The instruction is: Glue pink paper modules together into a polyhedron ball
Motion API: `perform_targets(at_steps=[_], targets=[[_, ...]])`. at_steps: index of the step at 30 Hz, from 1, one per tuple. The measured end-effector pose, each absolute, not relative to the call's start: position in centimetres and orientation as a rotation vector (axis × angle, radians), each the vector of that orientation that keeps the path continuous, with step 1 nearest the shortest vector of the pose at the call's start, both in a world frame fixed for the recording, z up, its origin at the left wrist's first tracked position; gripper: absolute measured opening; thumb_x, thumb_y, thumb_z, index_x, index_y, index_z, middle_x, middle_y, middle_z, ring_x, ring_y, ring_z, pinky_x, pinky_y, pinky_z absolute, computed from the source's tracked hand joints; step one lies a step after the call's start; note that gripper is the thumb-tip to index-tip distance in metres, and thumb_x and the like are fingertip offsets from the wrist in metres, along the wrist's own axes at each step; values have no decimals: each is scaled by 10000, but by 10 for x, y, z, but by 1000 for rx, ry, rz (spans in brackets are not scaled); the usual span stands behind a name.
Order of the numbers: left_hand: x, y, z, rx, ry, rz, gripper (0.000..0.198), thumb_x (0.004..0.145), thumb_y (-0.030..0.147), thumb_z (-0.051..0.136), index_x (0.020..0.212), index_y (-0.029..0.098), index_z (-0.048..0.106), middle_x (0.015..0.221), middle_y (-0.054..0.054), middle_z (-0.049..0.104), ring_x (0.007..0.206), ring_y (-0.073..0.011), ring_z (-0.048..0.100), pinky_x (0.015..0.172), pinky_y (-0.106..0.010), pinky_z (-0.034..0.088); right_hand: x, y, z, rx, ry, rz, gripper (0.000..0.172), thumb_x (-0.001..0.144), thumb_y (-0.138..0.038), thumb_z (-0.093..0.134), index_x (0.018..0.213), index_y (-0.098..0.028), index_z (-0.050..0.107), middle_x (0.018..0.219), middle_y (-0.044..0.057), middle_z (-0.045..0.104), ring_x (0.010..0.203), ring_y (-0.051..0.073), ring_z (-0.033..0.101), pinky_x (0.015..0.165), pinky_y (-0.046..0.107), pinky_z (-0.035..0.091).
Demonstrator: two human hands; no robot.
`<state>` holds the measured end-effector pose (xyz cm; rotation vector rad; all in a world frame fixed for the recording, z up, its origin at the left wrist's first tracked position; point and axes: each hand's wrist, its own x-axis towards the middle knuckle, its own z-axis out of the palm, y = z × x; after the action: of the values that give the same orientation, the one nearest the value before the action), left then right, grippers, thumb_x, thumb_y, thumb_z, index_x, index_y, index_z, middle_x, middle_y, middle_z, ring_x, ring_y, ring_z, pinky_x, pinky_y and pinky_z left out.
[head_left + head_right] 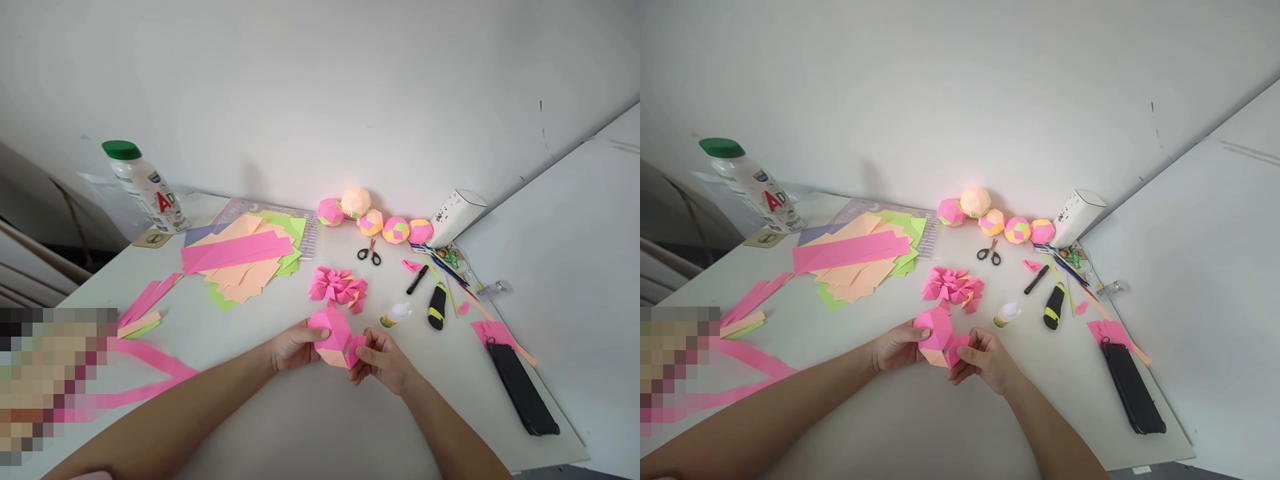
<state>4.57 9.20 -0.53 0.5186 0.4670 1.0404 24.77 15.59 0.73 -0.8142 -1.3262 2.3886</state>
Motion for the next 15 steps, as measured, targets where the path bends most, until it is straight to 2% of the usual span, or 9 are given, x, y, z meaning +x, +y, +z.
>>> perform_targets(at_steps=[8,15], targets=[[45,91,-6,531,463,1037,305,700,285,710,951,124,643,904,-121,701,856,-250,636,803,-373,441,246,154,13,-868,-1356,2379,366,723,-348,739,678,-172,422,603,17,692,557,181,699,476,251,541],[45,91,-6,528,456,1037,295,716,280,697,957,117,645,915,-124,699,865,-246,634,812,-372,444,246,155,13,-854,-1384,2346,357,738,-325,730,676,-173,413,601,27,697,565,189,702,474,255,539]])
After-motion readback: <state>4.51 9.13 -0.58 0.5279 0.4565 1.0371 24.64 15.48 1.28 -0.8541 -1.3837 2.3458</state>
